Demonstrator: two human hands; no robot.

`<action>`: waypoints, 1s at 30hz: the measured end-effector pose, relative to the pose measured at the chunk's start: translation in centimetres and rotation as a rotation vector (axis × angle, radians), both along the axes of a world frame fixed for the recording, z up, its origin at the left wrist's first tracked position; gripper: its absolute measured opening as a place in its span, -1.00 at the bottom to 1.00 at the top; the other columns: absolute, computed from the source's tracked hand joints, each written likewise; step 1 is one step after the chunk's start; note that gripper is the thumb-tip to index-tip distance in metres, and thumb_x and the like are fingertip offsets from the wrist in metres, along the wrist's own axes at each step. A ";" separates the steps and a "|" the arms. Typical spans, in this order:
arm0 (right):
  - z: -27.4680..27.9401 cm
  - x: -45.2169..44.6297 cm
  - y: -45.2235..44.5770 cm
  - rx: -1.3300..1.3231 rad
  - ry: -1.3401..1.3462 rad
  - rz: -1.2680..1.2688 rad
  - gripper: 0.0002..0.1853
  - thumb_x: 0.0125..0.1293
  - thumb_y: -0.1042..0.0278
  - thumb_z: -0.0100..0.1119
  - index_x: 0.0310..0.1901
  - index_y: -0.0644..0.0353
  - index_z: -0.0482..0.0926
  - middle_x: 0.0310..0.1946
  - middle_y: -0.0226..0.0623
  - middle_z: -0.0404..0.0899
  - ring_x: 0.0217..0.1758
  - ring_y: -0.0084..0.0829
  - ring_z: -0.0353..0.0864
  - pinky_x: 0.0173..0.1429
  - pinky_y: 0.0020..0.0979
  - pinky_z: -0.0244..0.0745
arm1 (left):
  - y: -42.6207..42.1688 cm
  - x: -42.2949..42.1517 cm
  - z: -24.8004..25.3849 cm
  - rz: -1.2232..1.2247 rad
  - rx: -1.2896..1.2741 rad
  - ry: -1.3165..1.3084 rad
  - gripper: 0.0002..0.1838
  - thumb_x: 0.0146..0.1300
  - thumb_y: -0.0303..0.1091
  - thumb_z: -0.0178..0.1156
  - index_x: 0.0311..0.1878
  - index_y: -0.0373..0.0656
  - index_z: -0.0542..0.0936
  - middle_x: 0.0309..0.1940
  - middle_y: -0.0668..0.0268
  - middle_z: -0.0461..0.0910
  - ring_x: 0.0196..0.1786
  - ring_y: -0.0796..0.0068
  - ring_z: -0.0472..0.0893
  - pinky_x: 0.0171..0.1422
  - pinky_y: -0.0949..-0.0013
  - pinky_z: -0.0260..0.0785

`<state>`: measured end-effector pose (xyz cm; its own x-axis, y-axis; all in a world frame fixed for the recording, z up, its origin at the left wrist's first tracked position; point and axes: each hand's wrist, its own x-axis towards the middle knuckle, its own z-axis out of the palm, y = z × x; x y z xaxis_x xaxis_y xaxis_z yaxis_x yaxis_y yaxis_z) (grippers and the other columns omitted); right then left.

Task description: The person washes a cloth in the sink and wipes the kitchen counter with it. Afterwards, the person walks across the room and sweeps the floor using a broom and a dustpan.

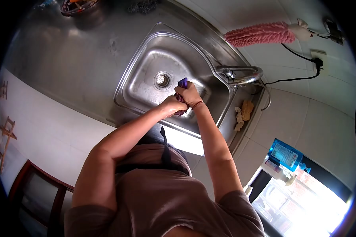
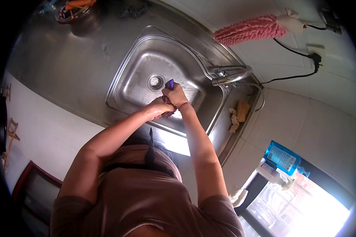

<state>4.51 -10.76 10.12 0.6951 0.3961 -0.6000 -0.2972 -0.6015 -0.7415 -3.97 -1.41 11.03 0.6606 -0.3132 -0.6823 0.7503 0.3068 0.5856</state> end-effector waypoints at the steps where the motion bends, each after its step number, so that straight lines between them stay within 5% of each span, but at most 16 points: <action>1: 0.5 -0.1 0.6 -0.093 -0.121 0.104 -0.78 -0.09 0.33 0.21 -0.48 0.33 0.50 -0.61 -0.30 0.50 -0.55 -0.50 0.42 -0.42 -0.40 0.34 | -0.1 0.1 0.6 0.046 0.108 0.016 -0.88 -0.13 -0.39 0.24 -0.55 -0.13 0.47 -0.70 0.43 0.42 -0.67 0.66 0.37 -0.67 0.53 0.13; 2: 1.0 -0.2 1.0 -0.173 -0.204 0.145 -0.73 -0.12 0.30 0.17 -0.47 0.39 0.49 -0.60 -0.09 0.52 -0.54 -0.29 0.50 -0.38 -0.29 0.38 | -2.0 -0.1 -3.5 0.147 0.048 0.002 -0.87 -0.16 -0.45 0.25 -0.51 -0.19 0.50 -0.67 0.40 0.46 -0.60 0.63 0.44 -0.55 0.50 0.25; 3: 0.6 -0.4 1.2 -0.174 -0.203 0.145 -0.73 -0.12 0.30 0.17 -0.47 0.39 0.49 -0.60 -0.09 0.52 -0.54 -0.29 0.50 -0.38 -0.29 0.38 | -2.1 -0.2 -3.6 0.147 0.048 0.003 -0.87 -0.16 -0.45 0.25 -0.51 -0.19 0.50 -0.67 0.40 0.46 -0.60 0.63 0.44 -0.55 0.50 0.25; 6: -0.8 -0.5 1.8 -0.345 -0.419 0.248 -0.72 -0.11 0.35 0.09 -0.39 0.42 0.49 -0.44 0.24 0.50 -0.30 0.14 0.51 -0.21 -0.11 0.41 | -2.5 0.1 -4.3 0.154 0.244 -0.060 -0.82 -0.16 -0.40 0.27 -0.46 -0.24 0.53 -0.61 0.32 0.54 -0.57 0.56 0.50 -0.48 0.48 0.32; 11: -1.6 -1.8 2.0 -0.453 -0.463 0.208 -0.68 0.01 0.28 0.09 -0.25 0.35 0.48 -0.32 0.19 0.52 -0.18 0.10 0.52 -0.08 -0.11 0.42 | -3.8 -0.7 -11.8 -0.098 0.715 -0.147 -0.75 -0.11 -0.29 0.28 -0.42 -0.26 0.54 -0.57 0.21 0.58 -0.56 0.50 0.54 -0.48 0.43 0.37; 12: -1.8 -1.7 1.5 -0.380 -0.421 0.202 -0.65 0.05 0.24 0.09 -0.22 0.36 0.47 -0.25 0.20 0.50 -0.13 0.08 0.50 -0.02 -0.14 0.40 | -0.2 0.2 -3.5 -0.151 0.376 0.001 -0.72 -0.11 -0.25 0.30 -0.39 -0.25 0.53 -0.61 0.26 0.55 -0.64 0.54 0.49 -0.61 0.44 0.32; 15: -3.9 -1.1 -1.2 -0.111 -0.434 0.051 -0.58 0.16 0.17 0.06 -0.04 0.32 0.44 -0.04 0.14 0.39 0.01 0.03 0.43 0.13 -0.24 0.31 | 1.9 -0.4 -4.8 -0.072 0.044 0.025 -0.73 -0.01 -0.09 0.22 -0.35 -0.06 0.53 -0.62 0.41 0.51 -0.60 0.64 0.46 -0.63 0.50 0.27; 17: -1.7 -0.7 -1.9 -0.189 -0.517 0.109 -0.57 0.16 0.14 0.07 -0.06 0.32 0.45 -0.04 0.11 0.39 0.00 0.04 0.43 0.12 -0.21 0.32 | 3.9 -0.6 -6.2 -0.007 -0.292 0.131 -0.61 0.08 0.01 0.20 -0.13 -0.04 0.48 -0.36 0.36 0.53 -0.43 0.56 0.48 -0.40 0.48 0.35; 21: 3.1 -2.1 0.1 -0.440 -0.576 0.321 -0.59 0.12 0.10 0.14 -0.13 0.28 0.49 -0.25 0.01 0.55 -0.21 -0.05 0.56 -0.16 -0.18 0.47 | 3.9 -0.8 -8.0 0.489 -0.453 0.336 -0.47 0.12 0.14 0.10 0.01 -0.03 0.43 -0.21 0.27 0.48 -0.17 0.41 0.46 -0.04 0.23 0.34; 23: 2.7 -3.4 0.8 -0.153 -0.641 0.335 -0.63 0.12 0.13 0.18 -0.16 0.24 0.49 -0.35 -0.04 0.58 -0.32 -0.10 0.60 -0.24 -0.22 0.49 | 3.7 -0.5 -7.6 0.686 -0.631 0.307 -0.51 0.12 0.13 0.11 -0.02 -0.01 0.43 -0.14 0.31 0.48 -0.12 0.38 0.45 0.09 0.16 0.22; 24: 2.2 -4.1 1.8 0.052 -0.524 0.262 -0.66 0.15 0.14 0.16 -0.17 0.23 0.49 -0.39 -0.11 0.58 -0.38 -0.17 0.59 -0.27 -0.24 0.50 | 3.3 0.1 -7.0 0.749 -0.791 0.157 -0.54 0.12 0.13 0.10 -0.13 -0.06 0.49 -0.23 0.28 0.51 -0.15 0.37 0.47 0.04 0.17 0.31; 25: 1.9 -4.6 2.5 0.256 -0.405 0.185 -0.69 0.18 0.15 0.14 -0.18 0.21 0.50 -0.43 -0.19 0.58 -0.43 -0.24 0.58 -0.30 -0.26 0.50 | 3.6 0.5 -3.4 0.764 -0.788 0.276 -0.60 0.13 0.09 0.10 -0.29 -0.09 0.51 -0.42 0.32 0.54 -0.37 0.42 0.52 -0.24 0.29 0.45; 26: 2.6 -4.4 1.7 0.192 0.419 -0.091 -0.72 0.26 0.11 0.03 -0.19 0.14 0.51 -0.47 -0.29 0.55 -0.46 -0.37 0.52 -0.27 -0.31 0.47 | 3.9 0.1 -6.0 0.635 -0.882 0.183 -0.62 0.13 0.07 0.11 -0.33 -0.10 0.50 -0.48 0.35 0.54 -0.48 0.45 0.51 -0.38 0.35 0.44; 27: 1.2 -4.0 1.0 0.512 0.685 -0.253 -0.68 0.29 0.07 -0.06 -0.19 0.15 0.51 -0.48 -0.28 0.55 -0.45 -0.40 0.51 -0.27 -0.37 0.46 | 4.0 0.0 -6.0 0.562 -1.003 0.125 -0.65 0.14 0.03 0.10 -0.36 -0.09 0.49 -0.56 0.38 0.54 -0.58 0.49 0.49 -0.51 0.41 0.40; 28: -0.3 -3.4 0.2 0.534 0.794 -0.317 -0.64 0.30 0.05 -0.09 -0.18 0.19 0.51 -0.48 -0.28 0.55 -0.44 -0.40 0.52 -0.27 -0.37 0.46 | 4.2 0.0 -5.9 0.480 -1.117 0.065 -0.68 0.16 0.00 0.10 -0.39 -0.08 0.48 -0.63 0.42 0.53 -0.69 0.53 0.47 -0.65 0.48 0.36; 30: -3.0 -3.0 -1.2 0.475 0.834 -0.376 -0.49 0.30 -0.08 -0.13 -0.18 0.32 0.50 -0.39 -0.22 0.56 -0.37 -0.39 0.53 -0.28 -0.34 0.47 | 4.2 -0.2 -6.7 0.437 -0.885 0.134 -0.71 0.22 -0.09 0.05 -0.26 -0.13 0.52 -0.48 0.35 0.58 -0.47 0.48 0.57 -0.37 0.39 0.46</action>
<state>1.52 -11.96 7.16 0.2576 0.5612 -0.7865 -0.9345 -0.0622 -0.3505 -4.18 2.78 4.32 0.7741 -0.4929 -0.3973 0.5104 0.8572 -0.0691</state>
